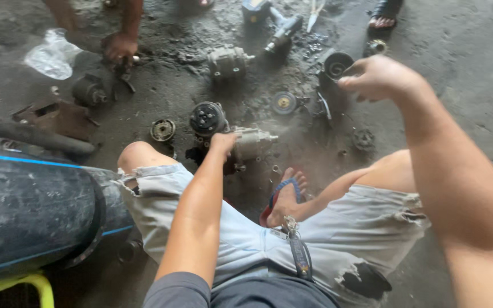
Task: The person sits on the floor and uses a power tool to remove fasteners from a mechanical assembly. They then disassemble the unit, separate the components, and inspect the internal parts by hand.
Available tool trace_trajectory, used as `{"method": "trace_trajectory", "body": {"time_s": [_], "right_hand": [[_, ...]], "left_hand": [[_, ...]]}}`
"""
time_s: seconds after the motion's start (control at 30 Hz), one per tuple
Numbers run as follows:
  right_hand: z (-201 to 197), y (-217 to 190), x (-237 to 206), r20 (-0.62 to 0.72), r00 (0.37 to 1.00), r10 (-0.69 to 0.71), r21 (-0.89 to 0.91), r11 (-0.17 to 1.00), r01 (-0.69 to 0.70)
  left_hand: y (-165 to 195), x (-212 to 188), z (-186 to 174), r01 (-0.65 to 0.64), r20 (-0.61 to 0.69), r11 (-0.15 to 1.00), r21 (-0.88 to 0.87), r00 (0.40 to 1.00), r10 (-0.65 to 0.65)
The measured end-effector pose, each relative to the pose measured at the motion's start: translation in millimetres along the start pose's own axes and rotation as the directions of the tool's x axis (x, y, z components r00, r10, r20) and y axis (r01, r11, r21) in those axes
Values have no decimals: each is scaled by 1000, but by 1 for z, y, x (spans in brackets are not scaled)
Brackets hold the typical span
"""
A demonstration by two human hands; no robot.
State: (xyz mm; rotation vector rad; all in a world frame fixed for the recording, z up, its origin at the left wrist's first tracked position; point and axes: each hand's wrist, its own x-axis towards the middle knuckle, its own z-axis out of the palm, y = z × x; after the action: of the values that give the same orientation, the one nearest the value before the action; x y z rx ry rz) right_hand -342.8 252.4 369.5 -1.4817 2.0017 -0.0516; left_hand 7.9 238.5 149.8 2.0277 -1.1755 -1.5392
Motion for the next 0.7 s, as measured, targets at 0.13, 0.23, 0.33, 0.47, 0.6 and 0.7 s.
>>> {"method": "trace_trajectory", "body": {"time_s": [0.13,0.23,0.33,0.47,0.6,0.7], "right_hand": [[45,-5,44,-22,985,-173,-146,975,168],[66,1,72,77,983,-168,-16,985,170],[80,9,104,119,985,-128,-46,990,134],[88,17,141,188,969,-158,-116,976,182],[77,-15,173,153,953,-261,-121,952,280],[67,-66,185,105,939,-329,-66,939,336]], "left_hand": [[-27,6,11,-3,-29,971,240,1000,11],[-33,13,28,-18,-22,897,441,999,31],[-31,24,49,112,-78,907,407,993,-88],[-40,34,87,220,-73,850,479,975,-211],[-59,33,118,194,-103,824,533,981,-164],[-63,41,126,210,-134,836,507,977,-164]]}}
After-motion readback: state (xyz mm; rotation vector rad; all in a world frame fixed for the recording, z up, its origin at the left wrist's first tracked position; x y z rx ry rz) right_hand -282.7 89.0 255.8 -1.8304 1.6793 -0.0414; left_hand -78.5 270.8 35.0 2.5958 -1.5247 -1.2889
